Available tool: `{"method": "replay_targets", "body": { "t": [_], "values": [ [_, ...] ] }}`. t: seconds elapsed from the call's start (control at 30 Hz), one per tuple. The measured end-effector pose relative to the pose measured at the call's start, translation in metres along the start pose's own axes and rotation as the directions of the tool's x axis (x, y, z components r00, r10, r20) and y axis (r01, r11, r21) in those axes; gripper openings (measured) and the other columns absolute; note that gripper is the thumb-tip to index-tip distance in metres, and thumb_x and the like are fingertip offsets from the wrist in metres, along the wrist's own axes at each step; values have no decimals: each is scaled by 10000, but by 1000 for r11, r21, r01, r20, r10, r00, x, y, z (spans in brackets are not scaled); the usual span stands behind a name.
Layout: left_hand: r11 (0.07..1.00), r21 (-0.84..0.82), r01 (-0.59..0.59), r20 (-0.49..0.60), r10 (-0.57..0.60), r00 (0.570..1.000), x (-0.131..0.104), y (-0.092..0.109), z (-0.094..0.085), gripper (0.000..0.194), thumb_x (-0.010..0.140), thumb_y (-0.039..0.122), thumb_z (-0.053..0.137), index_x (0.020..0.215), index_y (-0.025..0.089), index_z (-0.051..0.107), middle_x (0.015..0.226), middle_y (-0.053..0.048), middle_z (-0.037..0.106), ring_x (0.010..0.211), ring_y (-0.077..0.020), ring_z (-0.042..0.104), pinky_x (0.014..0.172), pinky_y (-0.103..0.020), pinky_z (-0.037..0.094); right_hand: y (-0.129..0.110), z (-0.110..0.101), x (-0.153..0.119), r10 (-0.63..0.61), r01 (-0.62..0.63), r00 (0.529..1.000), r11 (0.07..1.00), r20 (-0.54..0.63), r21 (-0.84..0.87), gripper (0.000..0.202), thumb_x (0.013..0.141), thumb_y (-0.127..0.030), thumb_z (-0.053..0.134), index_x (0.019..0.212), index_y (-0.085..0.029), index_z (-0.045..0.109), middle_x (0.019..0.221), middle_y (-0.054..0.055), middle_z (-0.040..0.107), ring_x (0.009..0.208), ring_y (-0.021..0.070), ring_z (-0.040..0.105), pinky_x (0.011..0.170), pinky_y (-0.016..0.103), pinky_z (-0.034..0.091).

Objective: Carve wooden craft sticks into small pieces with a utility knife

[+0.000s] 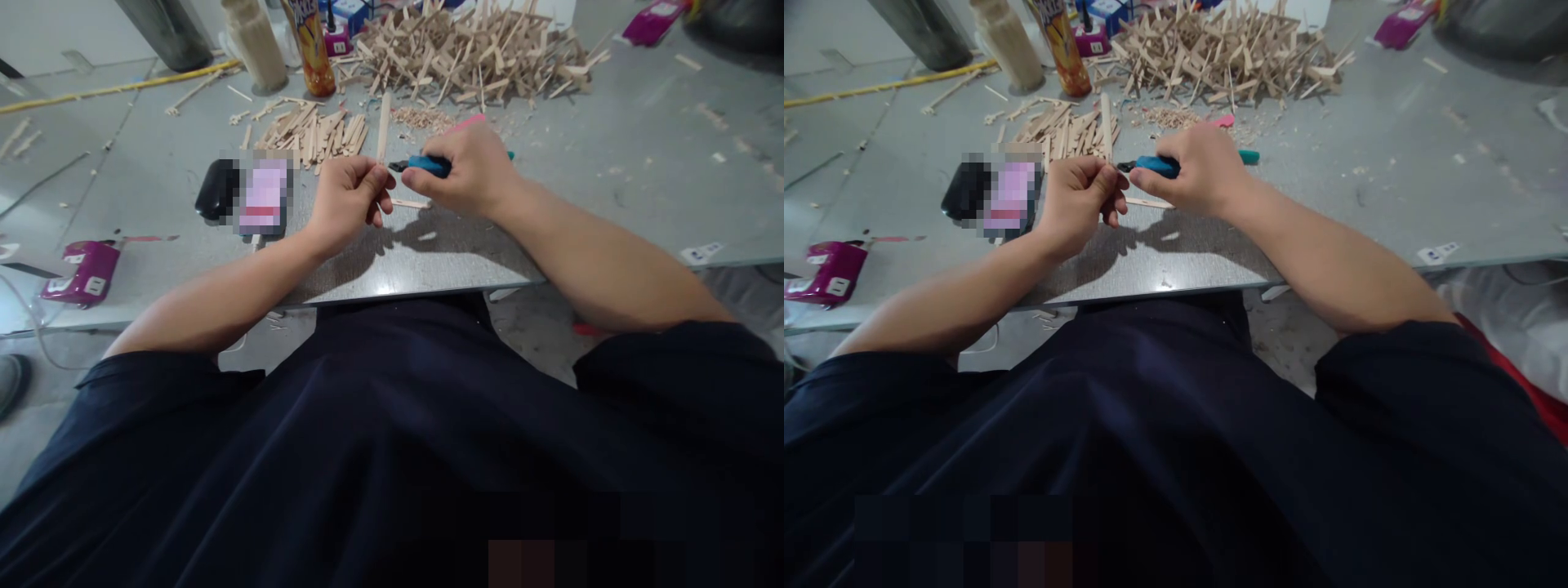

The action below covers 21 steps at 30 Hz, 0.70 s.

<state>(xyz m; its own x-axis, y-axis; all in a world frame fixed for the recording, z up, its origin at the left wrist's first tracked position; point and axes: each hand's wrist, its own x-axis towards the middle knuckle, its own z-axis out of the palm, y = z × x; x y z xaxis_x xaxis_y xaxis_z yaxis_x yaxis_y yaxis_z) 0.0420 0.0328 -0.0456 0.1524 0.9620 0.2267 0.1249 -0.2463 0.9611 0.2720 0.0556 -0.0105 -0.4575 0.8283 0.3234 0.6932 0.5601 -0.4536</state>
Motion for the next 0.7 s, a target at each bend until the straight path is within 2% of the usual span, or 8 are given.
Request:
{"method": "replay_targets", "body": {
  "t": [0.13, 0.3, 0.47, 0.63, 0.7],
  "values": [
    [1000, 3, -1, -9, 1, 1000, -2, 0, 0, 388, 1232, 190, 648, 856, 189, 744, 614, 40, 670, 435, -68, 574, 476, -189, 440, 2, 0, 2, 3, -3, 1000, 1000, -9, -11, 667, 985, -761, 711, 607, -377, 318, 593, 87, 473, 769, 358, 435, 789, 537, 226],
    [999, 33, 29, -28, -28, 999, -1, 0, -1, 366, 1216, 219, 690, 852, 201, 721, 609, 53, 629, 460, -75, 559, 512, -186, 461, 5, 0, 3, 11, -11, 1000, 1000, 20, -14, 622, 966, -891, 657, 582, -424, 511, 535, 84, 504, 835, 387, 490, 805, 551, 231],
    [996, -91, -16, 42, 20, 999, -1, 0, -1, 481, 1261, 176, 546, 812, 220, 713, 580, 48, 574, 461, -84, 503, 499, -205, 428, 5, -1, 3, 10, -10, 999, 1000, 33, 11, 650, 942, -843, 689, 618, -384, 363, 555, 65, 448, 803, 347, 428, 792, 528, 226],
    [992, -126, 12, 41, -7, 999, -1, 0, 1, 518, 1270, 151, 500, 780, 208, 656, 565, 57, 528, 449, -72, 476, 476, -190, 384, 6, 1, 5, -24, 22, 999, 999, 45, 33, 732, 932, -976, 610, 624, -382, 315, 568, 64, 400, 777, 329, 396, 784, 526, 234],
    [994, -100, 33, 25, -30, 999, -1, 1, 1, 514, 1268, 161, 513, 774, 205, 645, 572, 57, 518, 459, -69, 487, 482, -180, 383, 7, 1, 4, -44, 43, 998, 999, 37, 20, 735, 974, -962, 596, 653, -368, 305, 594, 60, 423, 778, 320, 394, 777, 536, 257]
  ]
}}
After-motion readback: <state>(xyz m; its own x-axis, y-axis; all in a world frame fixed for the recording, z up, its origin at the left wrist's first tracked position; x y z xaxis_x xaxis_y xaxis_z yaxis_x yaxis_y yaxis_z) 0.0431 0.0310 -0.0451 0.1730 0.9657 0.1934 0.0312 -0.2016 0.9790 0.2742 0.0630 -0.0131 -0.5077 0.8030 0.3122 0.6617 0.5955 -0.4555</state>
